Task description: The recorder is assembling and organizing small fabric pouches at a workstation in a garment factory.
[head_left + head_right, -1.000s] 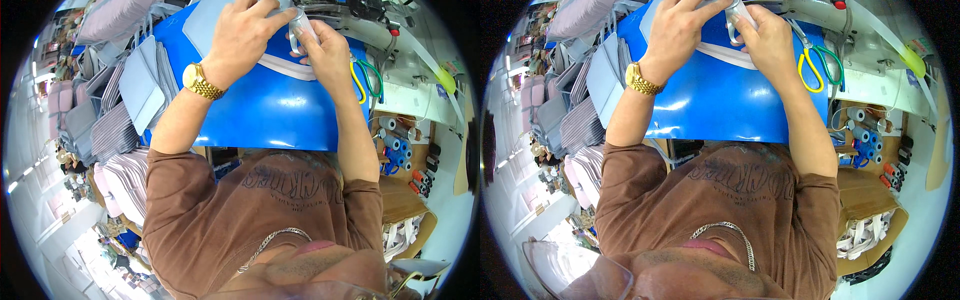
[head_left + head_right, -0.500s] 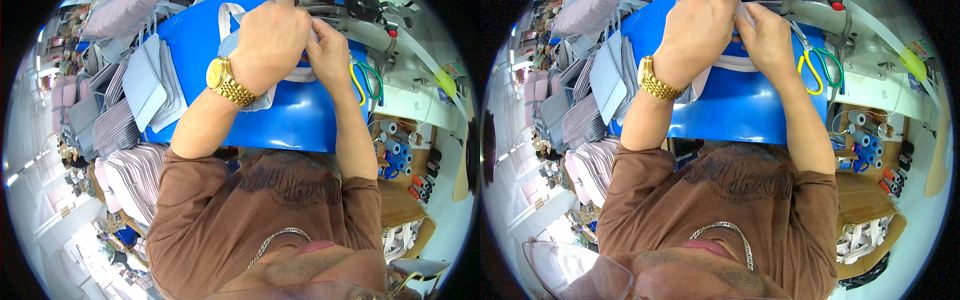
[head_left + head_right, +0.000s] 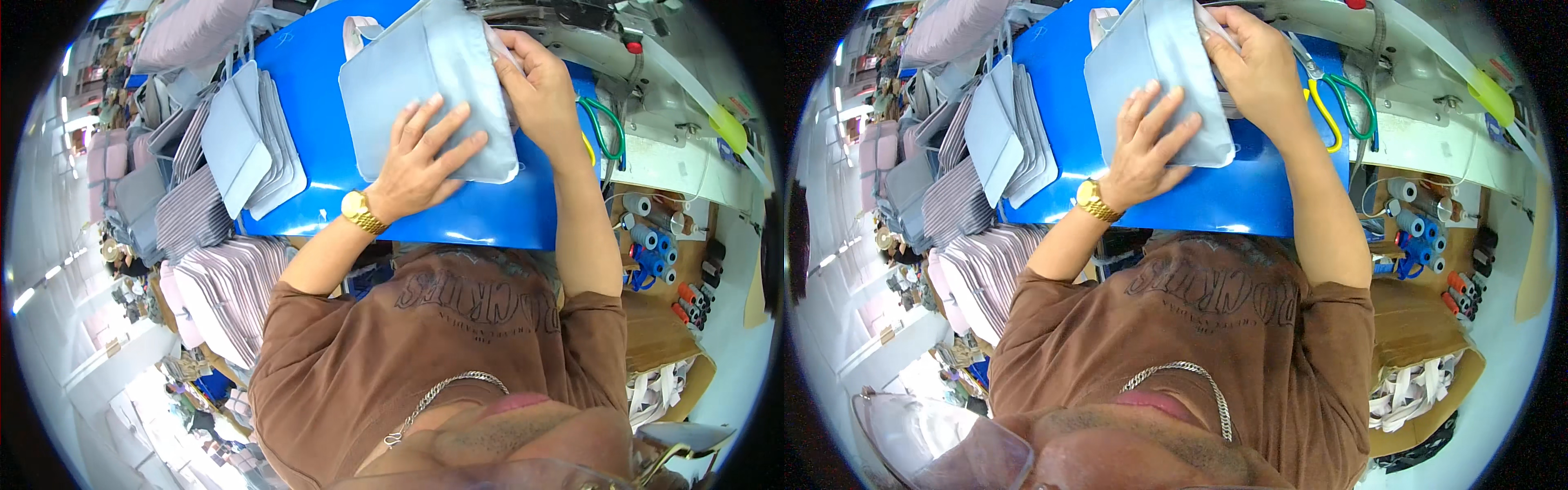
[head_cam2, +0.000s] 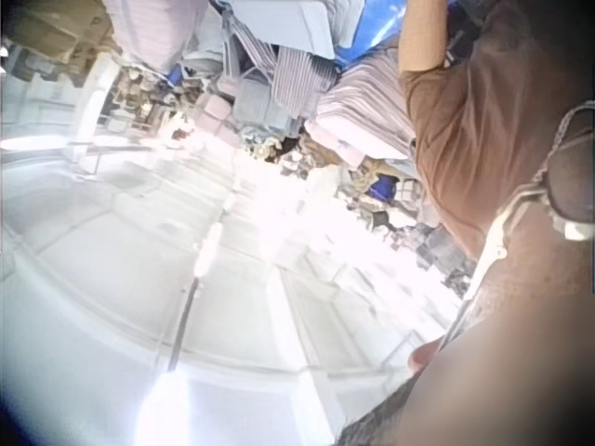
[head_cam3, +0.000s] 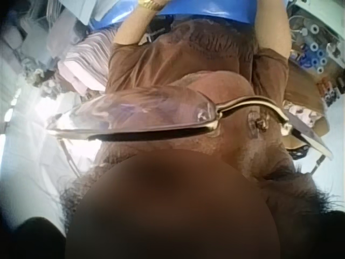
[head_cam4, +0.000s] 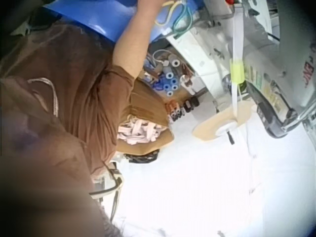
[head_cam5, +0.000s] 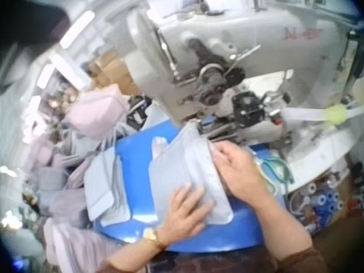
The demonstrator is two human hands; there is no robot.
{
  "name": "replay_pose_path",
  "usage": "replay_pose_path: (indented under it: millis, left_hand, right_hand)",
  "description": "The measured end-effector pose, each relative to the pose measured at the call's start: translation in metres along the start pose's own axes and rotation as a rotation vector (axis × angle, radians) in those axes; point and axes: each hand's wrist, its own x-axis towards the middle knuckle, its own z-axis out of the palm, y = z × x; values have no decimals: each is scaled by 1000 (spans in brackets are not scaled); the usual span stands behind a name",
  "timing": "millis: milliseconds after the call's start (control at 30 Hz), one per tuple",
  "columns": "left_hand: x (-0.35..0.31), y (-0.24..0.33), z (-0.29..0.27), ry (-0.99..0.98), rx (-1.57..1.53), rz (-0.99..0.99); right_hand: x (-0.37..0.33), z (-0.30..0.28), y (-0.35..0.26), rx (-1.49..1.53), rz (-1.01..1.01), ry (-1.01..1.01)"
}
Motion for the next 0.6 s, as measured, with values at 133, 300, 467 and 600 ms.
replay_pose_path:
  millis: [133, 300, 467, 600]
  left_hand:
    - [6, 5, -20, 36, 6, 131]
    - [44, 8, -67, -87, 37, 171]
    - [69, -13, -77, -151, 132, 264]
    - [79, -31, -73, -162, 156, 290]
  right_hand:
    - [0, 1, 4, 47, 52, -16]
    - [3, 9, 13, 211, 5, -13]
    - [5, 8, 14, 231, -23, -81]
    - [5, 9, 14, 228, -41, -68]
